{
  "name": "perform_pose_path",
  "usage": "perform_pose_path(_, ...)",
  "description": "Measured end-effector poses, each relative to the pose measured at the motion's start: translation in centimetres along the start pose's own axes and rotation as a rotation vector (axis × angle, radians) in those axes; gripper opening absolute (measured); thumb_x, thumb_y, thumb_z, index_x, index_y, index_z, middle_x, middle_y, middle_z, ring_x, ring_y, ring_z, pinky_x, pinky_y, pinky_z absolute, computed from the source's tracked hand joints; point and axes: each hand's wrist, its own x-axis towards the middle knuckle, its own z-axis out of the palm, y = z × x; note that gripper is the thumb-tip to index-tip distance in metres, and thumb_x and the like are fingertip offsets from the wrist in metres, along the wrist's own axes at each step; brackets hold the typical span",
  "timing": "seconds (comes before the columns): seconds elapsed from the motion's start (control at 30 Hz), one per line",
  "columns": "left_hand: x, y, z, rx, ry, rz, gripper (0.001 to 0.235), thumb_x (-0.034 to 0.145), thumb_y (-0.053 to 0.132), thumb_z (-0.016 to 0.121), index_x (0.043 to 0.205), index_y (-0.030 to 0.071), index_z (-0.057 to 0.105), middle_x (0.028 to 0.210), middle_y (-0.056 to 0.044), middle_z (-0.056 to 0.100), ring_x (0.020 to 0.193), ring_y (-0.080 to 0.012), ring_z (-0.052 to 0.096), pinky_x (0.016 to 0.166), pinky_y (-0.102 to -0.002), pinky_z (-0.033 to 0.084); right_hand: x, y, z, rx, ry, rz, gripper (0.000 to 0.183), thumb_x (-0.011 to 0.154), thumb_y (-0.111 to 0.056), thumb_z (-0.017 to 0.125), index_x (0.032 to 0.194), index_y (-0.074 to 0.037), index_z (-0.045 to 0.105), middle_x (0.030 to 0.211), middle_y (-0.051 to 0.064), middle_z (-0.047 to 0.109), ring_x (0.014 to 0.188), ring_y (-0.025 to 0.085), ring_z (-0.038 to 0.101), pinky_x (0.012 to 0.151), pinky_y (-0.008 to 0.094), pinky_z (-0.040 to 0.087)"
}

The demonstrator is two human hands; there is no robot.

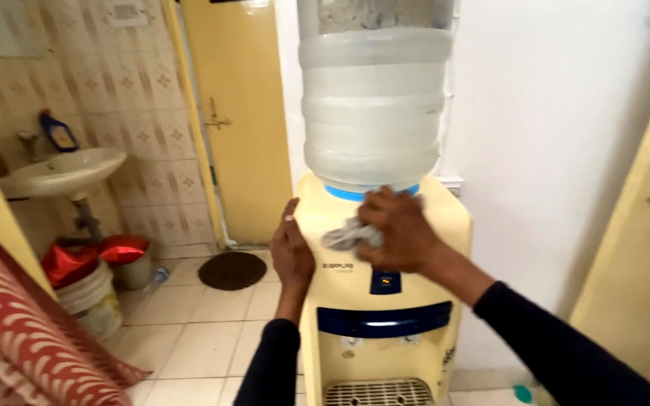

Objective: Cleaning the exterior surfaces of a water dispenser and its water bottle using a cloth.

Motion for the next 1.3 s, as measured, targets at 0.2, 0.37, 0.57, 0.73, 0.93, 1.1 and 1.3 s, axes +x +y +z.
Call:
perform_pose_path(0.2,-0.6,2.3,-0.4,-0.035,-0.028,-0.156,0.056,0.103,0.038,0.029,0.139,0.015,0.064,0.128,-0.015,0.072,0.120,-0.0302,0.065,0.102,-0.040,0.046,-4.4,14.1,0.0,0.051,-0.112,0.518,0.048,0.077,-0.036,0.073,0.116,-0.009,0.068,0.115,0.015,0.067,0.113,0.034,0.061,0.095,0.046,0.050)
perform_pose_path(0.37,-0.9,2.7,-0.6,-0.074,-0.037,-0.179,0.057,0.102,0.039,0.028,0.140,0.013,0.063,0.125,-0.015,0.073,0.114,-0.0299,0.069,0.099,-0.038,0.049,-2.7,16.2,0.2,0.262,-0.172,0.713,0.049,0.092,-0.031,0.061,0.135,-0.007,0.058,0.131,0.016,0.060,0.118,0.034,0.059,0.100,0.045,0.048)
perform_pose_path(0.57,-0.6,1.6,-0.2,-0.100,0.002,-0.144,0.055,0.104,0.039,0.031,0.140,0.012,0.063,0.122,-0.016,0.075,0.112,-0.0272,0.070,0.097,-0.036,0.050,0.1,19.1,2.1,0.566,-0.254,0.770,0.055,0.099,-0.022,0.047,0.153,-0.013,0.043,0.148,0.013,0.055,0.133,0.026,0.053,0.109,0.041,0.044)
perform_pose_path(0.73,-0.6,1.9,-0.2,-0.126,-0.002,-0.198,0.056,0.104,0.037,0.030,0.140,0.012,0.063,0.119,-0.015,0.076,0.107,-0.0258,0.071,0.094,-0.034,0.051,1.5,23.5,5.3,0.640,-0.336,0.812,0.063,0.095,-0.014,0.047,0.157,-0.013,0.039,0.155,0.013,0.052,0.140,0.025,0.049,0.113,0.040,0.042)
perform_pose_path(0.93,-0.1,2.4,-0.1,-0.123,-0.016,-0.237,0.056,0.104,0.036,0.030,0.140,0.008,0.063,0.115,-0.016,0.078,0.102,-0.0255,0.074,0.089,-0.034,0.053,4.2,22.7,4.9,0.607,-0.346,0.737,0.070,0.097,-0.037,0.055,0.158,-0.009,0.031,0.159,0.012,0.042,0.143,0.027,0.043,0.115,0.043,0.038)
perform_pose_path(1.1,-0.2,1.3,0.0,-0.119,-0.012,-0.157,0.054,0.106,0.034,0.030,0.139,0.007,0.063,0.117,-0.018,0.077,0.105,-0.0248,0.073,0.093,-0.033,0.052,4.4,20.9,3.6,0.494,-0.396,0.707,0.077,0.094,-0.045,0.057,0.158,-0.012,0.031,0.160,0.012,0.042,0.144,0.029,0.043,0.116,0.045,0.039)
perform_pose_path(1.3,-0.4,1.0,-0.2,-0.097,0.018,-0.085,0.053,0.107,0.033,0.032,0.137,0.004,0.065,0.122,-0.018,0.075,0.110,-0.0251,0.071,0.096,-0.034,0.050,2.0,20.1,2.9,0.424,-0.441,0.917,0.062,0.101,-0.040,0.046,0.155,-0.010,0.042,0.155,0.015,0.050,0.140,0.033,0.051,0.114,0.045,0.042)
